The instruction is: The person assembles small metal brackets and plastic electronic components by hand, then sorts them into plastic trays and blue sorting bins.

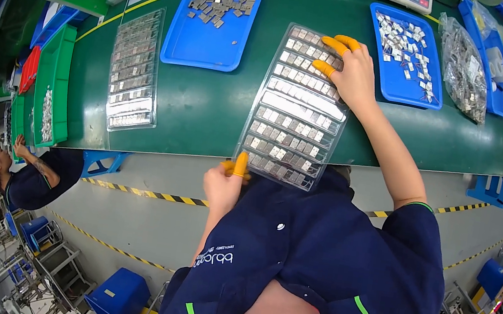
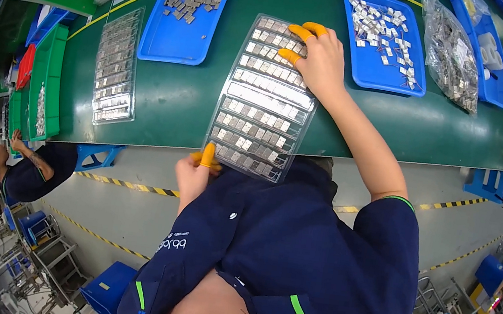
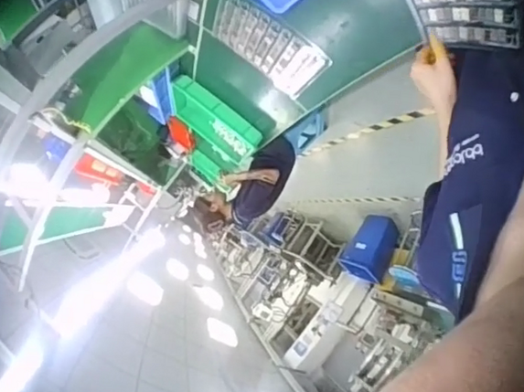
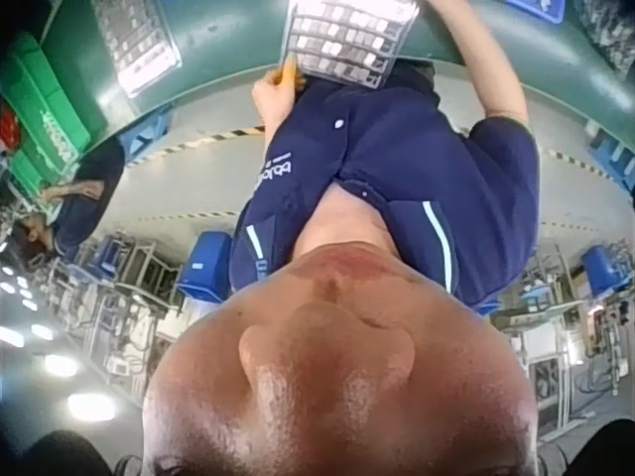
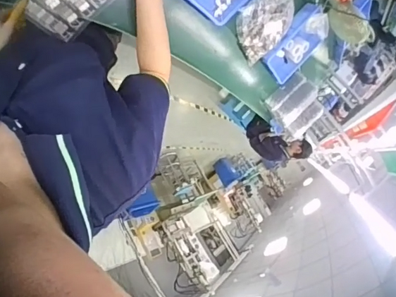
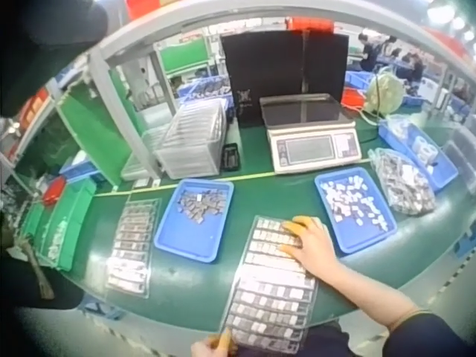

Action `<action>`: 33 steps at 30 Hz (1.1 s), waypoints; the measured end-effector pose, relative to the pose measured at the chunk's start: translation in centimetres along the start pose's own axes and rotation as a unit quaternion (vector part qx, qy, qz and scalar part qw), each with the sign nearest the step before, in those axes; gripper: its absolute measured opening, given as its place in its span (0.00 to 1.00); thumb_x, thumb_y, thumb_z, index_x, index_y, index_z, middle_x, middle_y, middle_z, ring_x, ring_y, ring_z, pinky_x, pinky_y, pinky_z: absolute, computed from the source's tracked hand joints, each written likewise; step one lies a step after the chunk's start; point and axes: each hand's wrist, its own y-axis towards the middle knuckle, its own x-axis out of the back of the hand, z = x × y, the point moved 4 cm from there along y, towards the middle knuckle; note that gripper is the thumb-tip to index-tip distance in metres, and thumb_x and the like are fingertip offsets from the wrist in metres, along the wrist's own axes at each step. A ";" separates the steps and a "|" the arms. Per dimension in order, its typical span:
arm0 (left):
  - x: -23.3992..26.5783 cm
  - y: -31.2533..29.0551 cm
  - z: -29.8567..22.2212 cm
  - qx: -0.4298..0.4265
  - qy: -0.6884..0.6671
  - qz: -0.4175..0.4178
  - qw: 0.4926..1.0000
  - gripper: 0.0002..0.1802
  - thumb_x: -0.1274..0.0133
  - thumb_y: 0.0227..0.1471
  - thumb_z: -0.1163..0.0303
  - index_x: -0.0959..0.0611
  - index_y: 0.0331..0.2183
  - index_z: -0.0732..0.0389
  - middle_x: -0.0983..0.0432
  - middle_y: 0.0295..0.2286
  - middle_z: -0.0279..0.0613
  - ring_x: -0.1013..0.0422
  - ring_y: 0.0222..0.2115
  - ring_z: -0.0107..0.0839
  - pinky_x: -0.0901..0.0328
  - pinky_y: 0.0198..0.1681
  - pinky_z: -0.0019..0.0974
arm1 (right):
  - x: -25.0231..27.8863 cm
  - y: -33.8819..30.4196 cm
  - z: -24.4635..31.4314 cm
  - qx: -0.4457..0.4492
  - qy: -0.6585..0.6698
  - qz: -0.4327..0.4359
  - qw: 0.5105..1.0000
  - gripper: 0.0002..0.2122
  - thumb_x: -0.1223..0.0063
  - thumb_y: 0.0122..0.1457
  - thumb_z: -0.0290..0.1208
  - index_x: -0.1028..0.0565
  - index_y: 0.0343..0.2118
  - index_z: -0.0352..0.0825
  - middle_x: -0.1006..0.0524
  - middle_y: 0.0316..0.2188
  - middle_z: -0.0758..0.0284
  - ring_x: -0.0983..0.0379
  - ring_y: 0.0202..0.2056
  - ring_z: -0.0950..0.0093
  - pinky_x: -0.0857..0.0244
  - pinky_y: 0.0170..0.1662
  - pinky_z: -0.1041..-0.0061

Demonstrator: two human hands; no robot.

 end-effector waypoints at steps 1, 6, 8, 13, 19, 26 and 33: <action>-0.7 0.2 0.7 0.021 0.006 0.064 0.998 0.20 0.46 0.47 0.59 0.20 0.24 0.70 0.24 0.17 0.39 0.27 0.21 0.28 0.35 0.26 0.29 | -0.3 0.0 0.0 0.000 -0.006 -0.015 1.000 0.19 0.43 0.46 0.39 0.26 0.42 0.40 0.30 0.43 0.65 0.38 0.46 0.66 0.45 0.50 0.69; -3.9 -0.7 0.4 0.005 -0.102 0.203 0.974 0.17 0.49 0.50 0.63 0.22 0.26 0.71 0.25 0.21 0.41 0.27 0.24 0.27 0.34 0.29 0.26 | -0.3 -0.2 0.0 -0.005 -0.036 -0.025 0.999 0.18 0.43 0.46 0.38 0.26 0.42 0.40 0.30 0.43 0.64 0.38 0.46 0.66 0.45 0.49 0.69; -4.2 -0.7 0.5 0.002 -0.169 0.203 0.965 0.15 0.50 0.51 0.65 0.23 0.26 0.71 0.25 0.23 0.41 0.27 0.25 0.26 0.34 0.30 0.25 | -0.3 -0.6 -0.2 -0.002 -0.043 -0.041 0.998 0.18 0.43 0.47 0.38 0.26 0.42 0.40 0.30 0.42 0.65 0.38 0.45 0.66 0.45 0.48 0.68; -1.8 0.6 2.1 0.021 -0.343 0.116 0.932 0.08 0.49 0.50 0.71 0.23 0.25 0.66 0.27 0.21 0.35 0.31 0.21 0.21 0.36 0.27 0.23 | 0.9 -3.1 0.8 -0.027 -0.063 -0.036 0.997 0.18 0.42 0.45 0.40 0.26 0.41 0.40 0.29 0.37 0.66 0.36 0.41 0.66 0.41 0.41 0.69; 3.7 2.7 1.9 0.002 -0.357 -0.062 0.932 0.08 0.45 0.48 0.71 0.21 0.24 0.66 0.27 0.19 0.31 0.33 0.18 0.17 0.39 0.22 0.20 | 3.5 -9.5 2.7 -0.087 0.012 0.021 0.996 0.18 0.39 0.41 0.42 0.26 0.34 0.38 0.29 0.28 0.67 0.32 0.29 0.67 0.37 0.28 0.72; 4.9 3.5 3.1 0.031 -0.277 0.000 0.960 0.08 0.44 0.47 0.71 0.20 0.25 0.67 0.26 0.20 0.32 0.34 0.19 0.16 0.40 0.22 0.21 | 6.2 -17.2 2.2 -0.340 -0.118 0.278 0.891 0.22 0.39 0.43 0.49 0.28 0.27 0.30 0.28 0.17 0.57 0.30 0.19 0.61 0.37 0.22 0.70; 2.4 2.6 1.2 -0.008 -0.195 0.128 0.972 0.06 0.42 0.44 0.71 0.20 0.21 0.63 0.31 0.17 0.26 0.41 0.18 0.15 0.48 0.22 0.22 | 3.2 -21.7 -1.3 -0.510 0.557 0.074 0.651 0.12 0.51 0.56 0.32 0.30 0.34 0.25 0.24 0.28 0.59 0.24 0.29 0.71 0.29 0.30 0.75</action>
